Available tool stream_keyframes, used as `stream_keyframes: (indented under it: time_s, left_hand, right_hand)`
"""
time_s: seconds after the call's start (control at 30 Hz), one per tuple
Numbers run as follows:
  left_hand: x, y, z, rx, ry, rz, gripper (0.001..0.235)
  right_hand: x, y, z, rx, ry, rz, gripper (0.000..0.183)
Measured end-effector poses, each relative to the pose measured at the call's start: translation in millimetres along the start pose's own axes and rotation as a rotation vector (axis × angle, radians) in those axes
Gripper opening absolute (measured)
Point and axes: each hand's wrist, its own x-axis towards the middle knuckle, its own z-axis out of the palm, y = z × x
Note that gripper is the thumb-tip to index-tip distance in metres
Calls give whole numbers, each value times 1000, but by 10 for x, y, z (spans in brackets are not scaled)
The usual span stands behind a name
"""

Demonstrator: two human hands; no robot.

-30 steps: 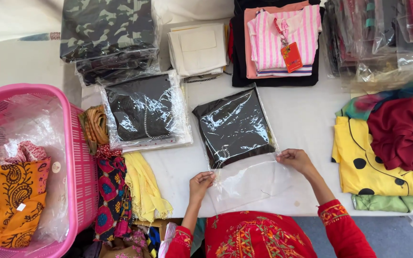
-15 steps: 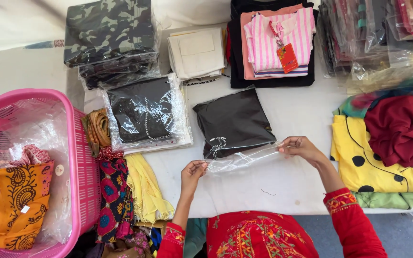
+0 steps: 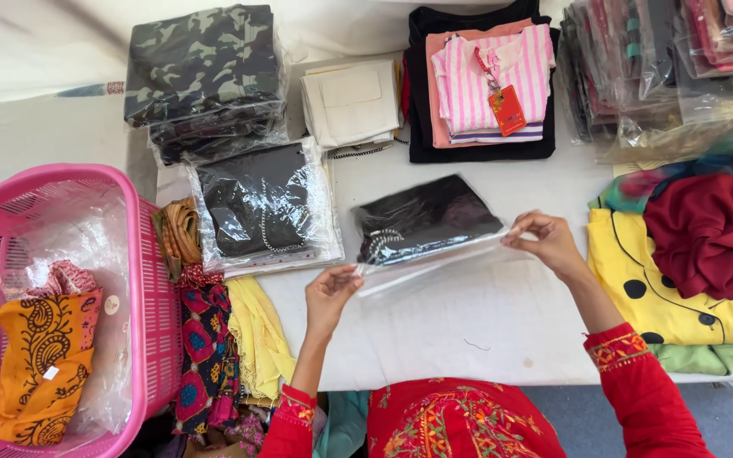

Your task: The person places folded clothes into clear plastic bags on a white table, seals the bags, and stacks them. The person handles various garments including patterned and solid-colored items, placing them into bags one at a time.

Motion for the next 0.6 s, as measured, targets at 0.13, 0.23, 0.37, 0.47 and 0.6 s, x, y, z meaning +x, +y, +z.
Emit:
stream_keyframes:
  time_s: [0.13, 0.23, 0.37, 0.47, 0.6]
  left_hand:
    - [126, 341, 128, 127, 113, 291, 25]
    - [215, 572, 246, 60, 131, 417, 31]
    - [357, 582, 267, 130, 143, 479, 38]
    - [434, 694, 266, 162, 163, 484, 46]
    - [414, 942, 340, 325, 153, 510, 69]
  right_hand:
    - [112, -373, 130, -63, 87, -289, 20]
    - [230, -369, 108, -68, 112, -347, 19]
    - [411, -238, 52, -65, 133, -374, 23]
    - [429, -457, 134, -163, 126, -370, 42]
    - [411, -752, 249, -260, 96, -295, 67]
